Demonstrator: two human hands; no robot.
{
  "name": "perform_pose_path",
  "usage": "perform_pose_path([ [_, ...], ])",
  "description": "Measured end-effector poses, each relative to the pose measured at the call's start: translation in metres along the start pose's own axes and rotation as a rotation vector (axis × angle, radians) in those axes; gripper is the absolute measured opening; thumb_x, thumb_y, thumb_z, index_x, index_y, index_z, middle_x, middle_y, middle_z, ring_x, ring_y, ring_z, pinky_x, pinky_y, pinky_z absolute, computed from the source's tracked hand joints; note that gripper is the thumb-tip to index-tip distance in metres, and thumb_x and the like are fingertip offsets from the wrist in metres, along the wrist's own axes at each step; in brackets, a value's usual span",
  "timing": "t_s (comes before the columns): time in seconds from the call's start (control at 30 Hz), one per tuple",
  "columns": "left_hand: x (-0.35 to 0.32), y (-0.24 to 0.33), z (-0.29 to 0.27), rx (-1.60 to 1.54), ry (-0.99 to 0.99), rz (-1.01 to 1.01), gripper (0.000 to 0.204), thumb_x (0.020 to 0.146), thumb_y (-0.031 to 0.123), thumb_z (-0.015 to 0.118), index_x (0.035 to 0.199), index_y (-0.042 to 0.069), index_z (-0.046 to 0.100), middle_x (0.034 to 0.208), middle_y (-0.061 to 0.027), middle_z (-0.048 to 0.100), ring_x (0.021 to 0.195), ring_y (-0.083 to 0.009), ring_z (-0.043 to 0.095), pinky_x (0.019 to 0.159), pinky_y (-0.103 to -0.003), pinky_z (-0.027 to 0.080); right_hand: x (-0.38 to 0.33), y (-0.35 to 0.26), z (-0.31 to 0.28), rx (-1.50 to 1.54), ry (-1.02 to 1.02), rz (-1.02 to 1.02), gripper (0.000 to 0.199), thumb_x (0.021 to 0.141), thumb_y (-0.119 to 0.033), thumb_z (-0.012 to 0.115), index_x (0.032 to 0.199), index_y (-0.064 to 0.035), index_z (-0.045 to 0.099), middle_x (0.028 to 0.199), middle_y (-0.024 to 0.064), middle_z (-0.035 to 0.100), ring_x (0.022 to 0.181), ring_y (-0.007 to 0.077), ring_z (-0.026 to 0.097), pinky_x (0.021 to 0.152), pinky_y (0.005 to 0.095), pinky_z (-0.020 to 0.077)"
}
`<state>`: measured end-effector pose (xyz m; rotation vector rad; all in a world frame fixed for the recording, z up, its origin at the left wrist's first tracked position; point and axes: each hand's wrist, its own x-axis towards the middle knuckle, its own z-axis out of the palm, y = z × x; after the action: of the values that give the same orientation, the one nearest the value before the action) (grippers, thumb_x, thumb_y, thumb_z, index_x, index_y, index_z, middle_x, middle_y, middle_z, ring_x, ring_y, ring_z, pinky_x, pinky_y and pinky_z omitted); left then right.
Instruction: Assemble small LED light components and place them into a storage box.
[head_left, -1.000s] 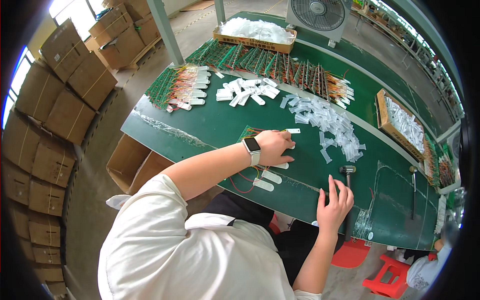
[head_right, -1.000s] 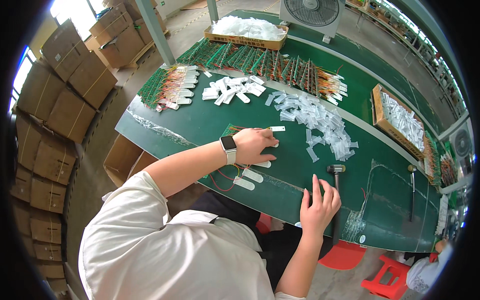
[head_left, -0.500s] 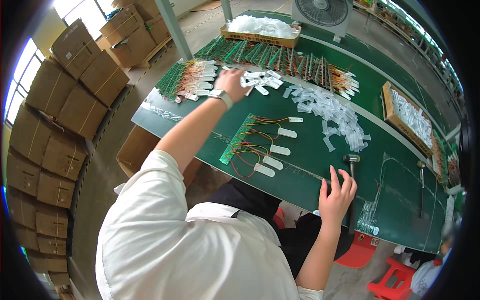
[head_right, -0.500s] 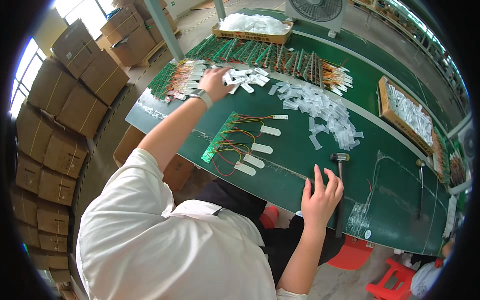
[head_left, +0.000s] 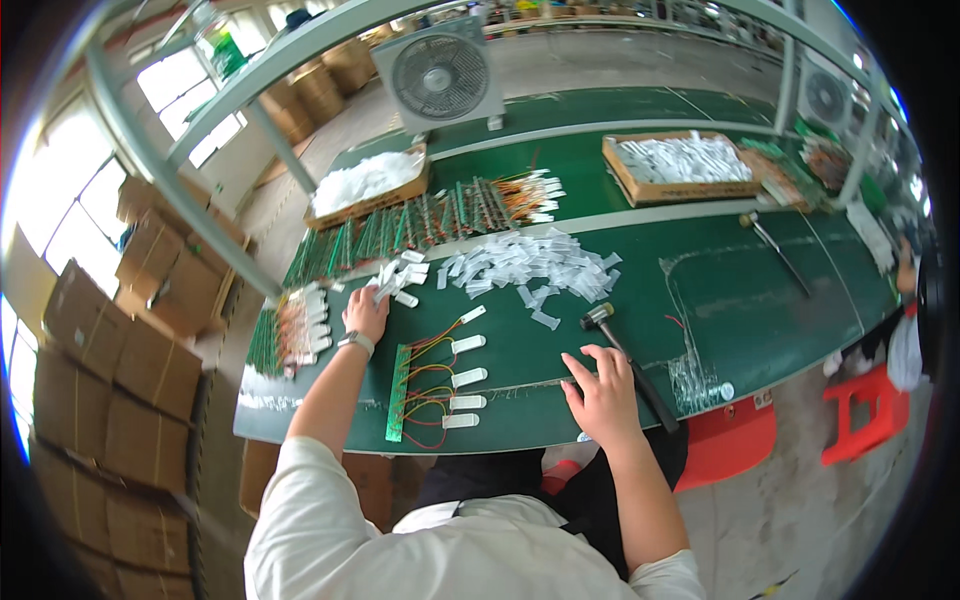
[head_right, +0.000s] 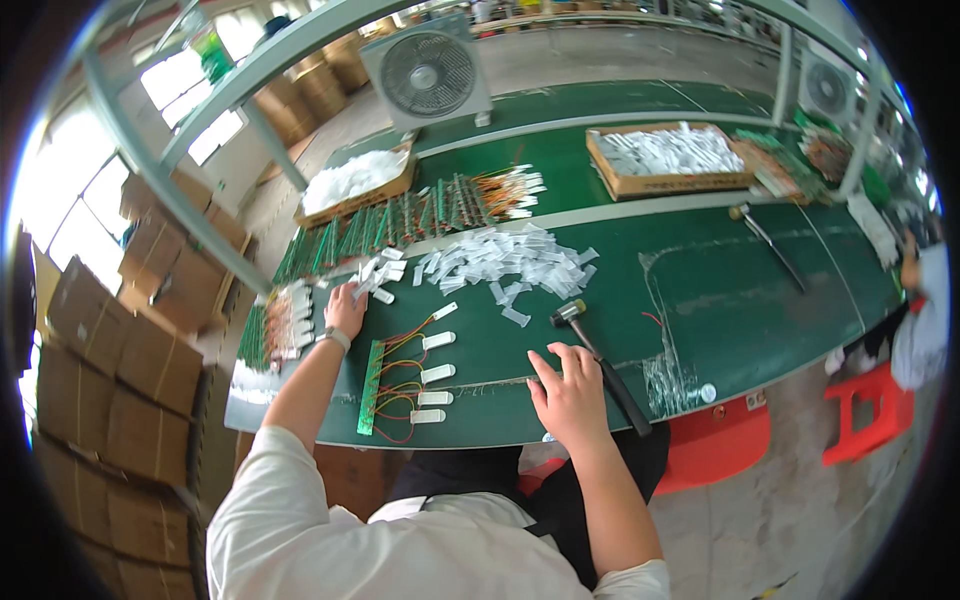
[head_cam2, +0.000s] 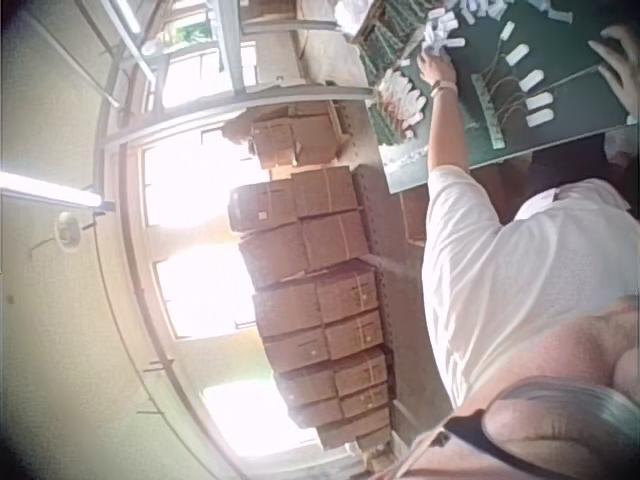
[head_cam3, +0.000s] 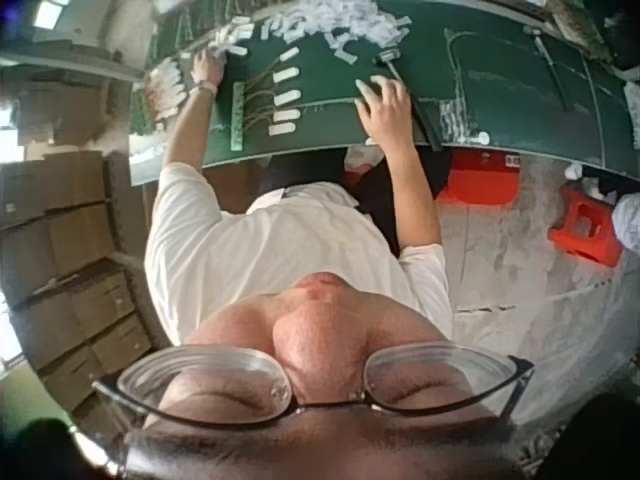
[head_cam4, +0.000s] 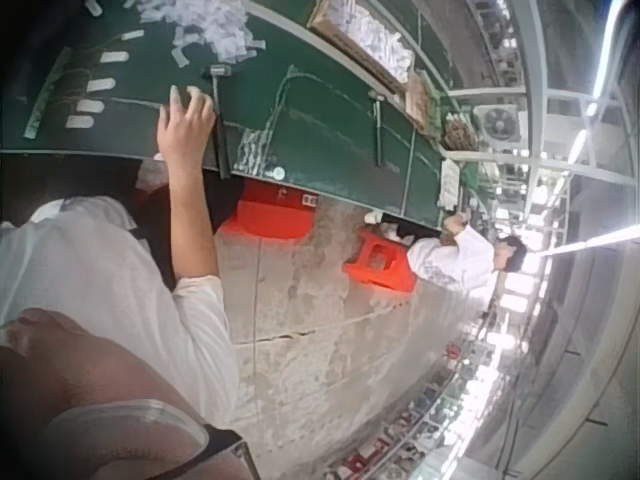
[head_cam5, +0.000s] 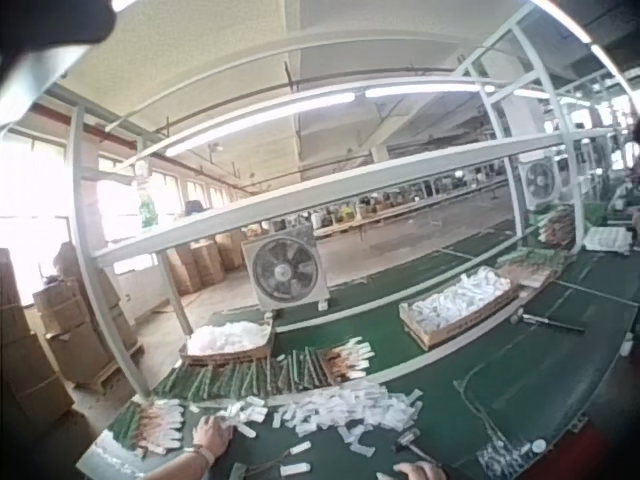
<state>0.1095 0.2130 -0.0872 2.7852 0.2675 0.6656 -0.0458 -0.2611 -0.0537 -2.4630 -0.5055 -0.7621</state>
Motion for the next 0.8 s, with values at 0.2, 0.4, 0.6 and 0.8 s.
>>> perform_pose_path([
  [0.2, 0.009, 0.008, -0.002, 0.033, 0.135, 0.039, 0.031, 0.082, 0.029, 0.075, 0.105, 0.011, 0.065, 0.113, -0.0166, 0.059, 0.111, -0.0406, 0.058, 0.093, -0.05, 0.05, -0.002, 0.005, -0.001, 0.018, 0.012, -0.023, 0.035, 0.081, -0.016, 0.076, 0.116, -0.0112, 0.071, 0.119, 0.0067, 0.058, 0.111, 0.0275, 0.056, 0.091, 0.0425, 0.0476],
  [0.4, 0.029, -0.009, -0.011, 0.004, 0.254, 0.15, 0.018, 0.086, 0.022, 0.069, 0.094, 0.008, 0.062, 0.106, -0.0152, 0.06, 0.099, -0.036, 0.061, 0.084, -0.046, 0.052, -0.003, 0.004, 0.006, 0.031, 0.021, -0.033, 0.033, 0.081, -0.015, 0.075, 0.114, -0.0108, 0.072, 0.117, 0.0063, 0.059, 0.109, 0.0272, 0.058, 0.088, 0.0425, 0.0479],
  [0.6, 0.026, 0.009, -0.026, -0.043, 0.111, 0.001, 0.018, 0.089, 0.029, 0.066, 0.09, 0.01, 0.067, 0.079, -0.0121, 0.068, 0.077, -0.0352, 0.067, 0.072, -0.046, 0.054, 0.0, 0.0, 0.004, 0.041, 0.039, -0.005, 0.029, 0.082, -0.014, 0.074, 0.111, -0.0097, 0.073, 0.114, 0.006, 0.06, 0.107, 0.0263, 0.059, 0.087, 0.042, 0.0478],
  [0.8, 0.031, 0.006, -0.015, -0.026, 0.197, -0.124, 0.026, 0.086, 0.036, 0.07, 0.09, 0.01, 0.073, 0.078, -0.017, 0.072, 0.077, -0.0386, 0.07, 0.072, -0.047, 0.055, -0.002, 0.005, 0.004, 0.036, 0.027, -0.024, 0.027, 0.082, -0.014, 0.074, 0.109, -0.0099, 0.074, 0.111, 0.0049, 0.061, 0.103, 0.0248, 0.06, 0.086, 0.0405, 0.047],
])
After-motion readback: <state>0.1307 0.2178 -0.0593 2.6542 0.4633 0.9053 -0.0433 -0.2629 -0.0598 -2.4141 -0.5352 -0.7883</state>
